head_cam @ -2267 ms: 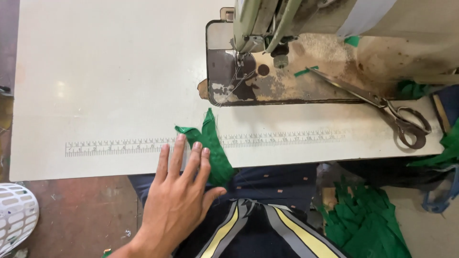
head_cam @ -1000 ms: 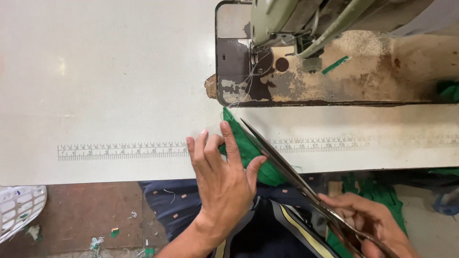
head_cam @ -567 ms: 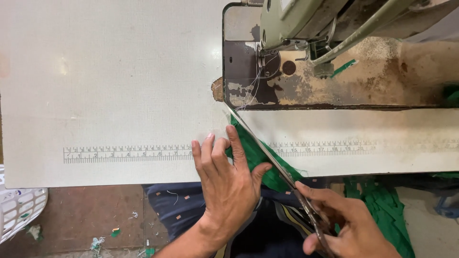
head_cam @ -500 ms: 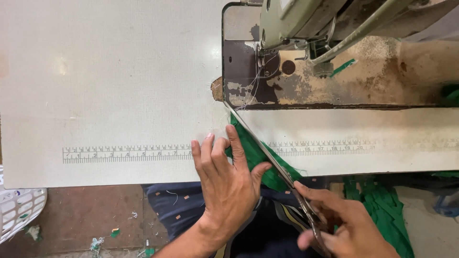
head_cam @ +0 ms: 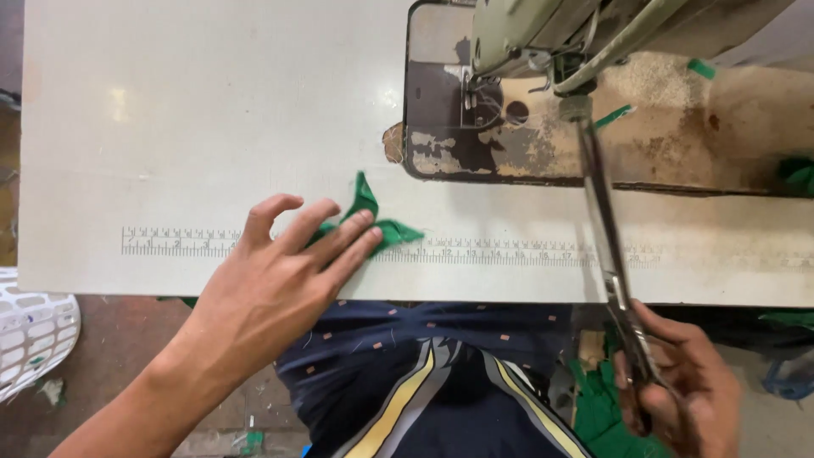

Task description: Sewing fabric strips and finishing a tote bag using an industrial sewing machine and scissors.

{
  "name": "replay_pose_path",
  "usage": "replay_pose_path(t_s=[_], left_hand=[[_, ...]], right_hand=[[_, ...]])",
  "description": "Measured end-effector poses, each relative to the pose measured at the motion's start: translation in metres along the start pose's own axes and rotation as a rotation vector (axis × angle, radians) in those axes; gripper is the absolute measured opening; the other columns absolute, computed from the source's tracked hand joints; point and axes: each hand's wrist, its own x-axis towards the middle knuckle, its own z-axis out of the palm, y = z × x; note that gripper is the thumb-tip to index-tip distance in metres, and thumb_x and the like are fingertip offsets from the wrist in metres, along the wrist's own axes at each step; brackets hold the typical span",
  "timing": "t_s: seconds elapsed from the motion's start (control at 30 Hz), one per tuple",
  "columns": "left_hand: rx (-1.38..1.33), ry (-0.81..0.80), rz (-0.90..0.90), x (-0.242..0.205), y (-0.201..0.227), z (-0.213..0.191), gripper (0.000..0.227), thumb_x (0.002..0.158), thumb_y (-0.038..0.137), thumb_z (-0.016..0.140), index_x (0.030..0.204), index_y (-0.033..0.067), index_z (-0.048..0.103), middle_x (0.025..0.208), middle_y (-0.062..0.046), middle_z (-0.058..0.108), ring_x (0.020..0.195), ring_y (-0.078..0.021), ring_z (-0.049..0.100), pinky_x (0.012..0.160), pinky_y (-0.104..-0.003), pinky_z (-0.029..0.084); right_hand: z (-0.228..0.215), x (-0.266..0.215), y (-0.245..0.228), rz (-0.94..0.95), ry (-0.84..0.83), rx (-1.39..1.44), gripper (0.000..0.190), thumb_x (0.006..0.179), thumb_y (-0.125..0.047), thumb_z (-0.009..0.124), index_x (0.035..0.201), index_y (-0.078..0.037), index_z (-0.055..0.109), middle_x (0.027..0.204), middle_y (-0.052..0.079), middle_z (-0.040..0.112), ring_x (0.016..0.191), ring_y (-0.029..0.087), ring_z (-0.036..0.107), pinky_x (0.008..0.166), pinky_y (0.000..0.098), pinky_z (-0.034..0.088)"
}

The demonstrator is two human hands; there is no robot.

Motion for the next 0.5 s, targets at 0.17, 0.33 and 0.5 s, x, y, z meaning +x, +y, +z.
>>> replay_pose_path(t_s=[0.17,0.33,0.5], left_hand=[[-0.138,0.042,-0.143,-0.011,0.02,-0.002,0.079,0.083,0.013,0.072,0.161,0.0134,0.056,0.165,-0.008,0.06,0.133,-0.0269,0.054,0.111,-0.047,0.038],[-0.308,0.046,-0.117,-0.024,0.013,0.006,0.075,0.077,0.019,0.082,0.15,0.0211,0.065,0.163,-0.001,0.063,0.143,-0.0293,0.05,0.112,-0.051,0.035],[-0.47,0.069,-0.022,-0.03,0.01,0.004,0.082,0.066,0.01,0.09,0.144,0.0161,0.067,0.154,-0.003,0.07,0.143,-0.0311,0.053,0.114,-0.056,0.035]], right_hand=[[-0.046,0.001,0.022,0.213,-0.093,0.075,0.087,0.077,-0.038,0.066,0.149,0.01,0.07,0.109,0.03,0.073,0.063,0.041,0.063,0.061,0.0509,0.046],[-0.049,0.017,-0.006,0.677,-0.109,0.036,0.087,0.069,-0.014,0.054,0.15,0.008,0.075,0.112,0.034,0.055,0.083,0.061,0.053,0.08,0.0781,0.031],[-0.034,0.03,-0.011,0.51,-0.611,0.166,0.088,0.077,-0.058,0.082,0.14,0.004,0.081,0.062,0.017,0.057,0.047,0.029,0.042,0.05,0.0495,0.034]])
